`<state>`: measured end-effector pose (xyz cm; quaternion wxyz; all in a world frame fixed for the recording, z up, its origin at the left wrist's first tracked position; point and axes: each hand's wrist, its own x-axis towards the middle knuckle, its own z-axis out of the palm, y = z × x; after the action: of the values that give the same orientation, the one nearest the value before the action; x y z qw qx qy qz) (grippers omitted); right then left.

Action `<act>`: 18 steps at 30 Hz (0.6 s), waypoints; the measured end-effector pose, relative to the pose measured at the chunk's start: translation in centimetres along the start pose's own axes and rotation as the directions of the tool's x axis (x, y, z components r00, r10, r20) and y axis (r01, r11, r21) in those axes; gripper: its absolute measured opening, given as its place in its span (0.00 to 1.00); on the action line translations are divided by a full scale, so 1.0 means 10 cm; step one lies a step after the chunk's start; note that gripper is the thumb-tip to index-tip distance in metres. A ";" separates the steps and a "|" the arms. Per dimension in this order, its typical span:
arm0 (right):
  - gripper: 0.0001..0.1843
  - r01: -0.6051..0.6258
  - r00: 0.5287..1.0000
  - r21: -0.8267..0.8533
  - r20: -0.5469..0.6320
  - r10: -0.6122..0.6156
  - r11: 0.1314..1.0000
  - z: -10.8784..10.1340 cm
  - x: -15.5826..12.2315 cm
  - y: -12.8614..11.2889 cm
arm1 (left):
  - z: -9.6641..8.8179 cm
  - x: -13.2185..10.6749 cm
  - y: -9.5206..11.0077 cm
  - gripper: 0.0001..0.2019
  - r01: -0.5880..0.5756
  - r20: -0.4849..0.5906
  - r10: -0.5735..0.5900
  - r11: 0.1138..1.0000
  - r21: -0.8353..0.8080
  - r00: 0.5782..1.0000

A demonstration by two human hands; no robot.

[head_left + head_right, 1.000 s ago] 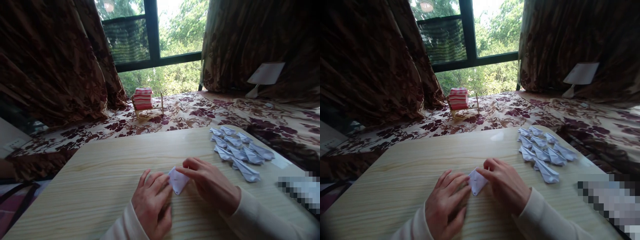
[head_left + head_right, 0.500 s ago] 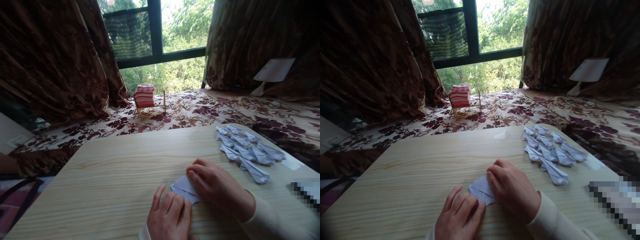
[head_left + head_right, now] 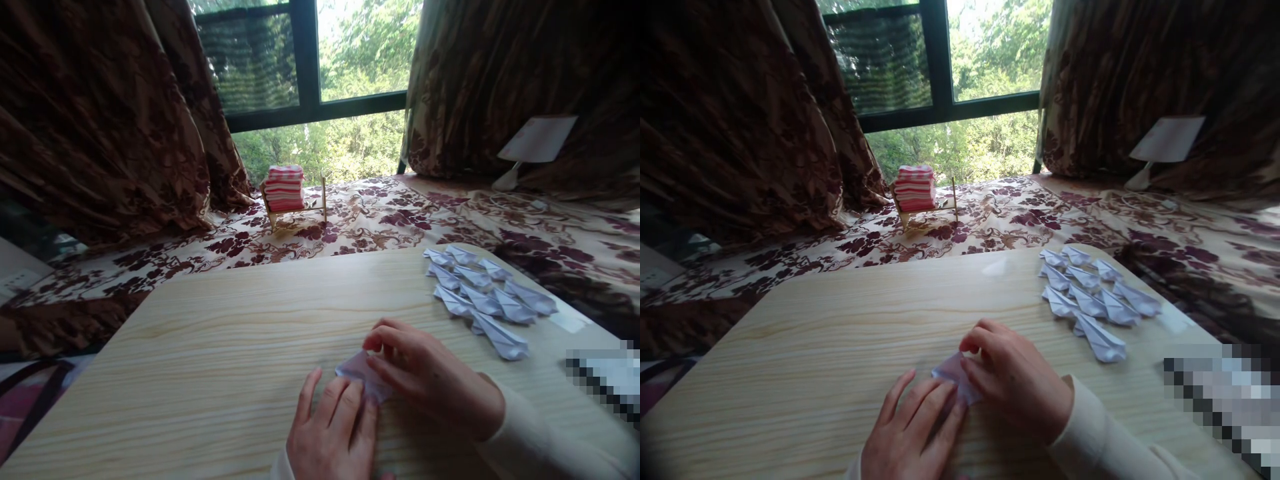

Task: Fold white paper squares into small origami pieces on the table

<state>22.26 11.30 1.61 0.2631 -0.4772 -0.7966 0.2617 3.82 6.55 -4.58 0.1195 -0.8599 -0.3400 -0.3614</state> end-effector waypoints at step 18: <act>0.07 0.161 0.980 -0.254 0.157 -0.124 0.954 -0.05 0.00 -0.08 | -0.06 0.04 0.00 0.24 -0.058 0.071 0.056 0.998 0.029 0.996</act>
<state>22.10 11.02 2.44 0.1589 -0.4299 -0.8733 0.1654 3.70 6.45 -3.88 0.1312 -0.8795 -0.3250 -0.3220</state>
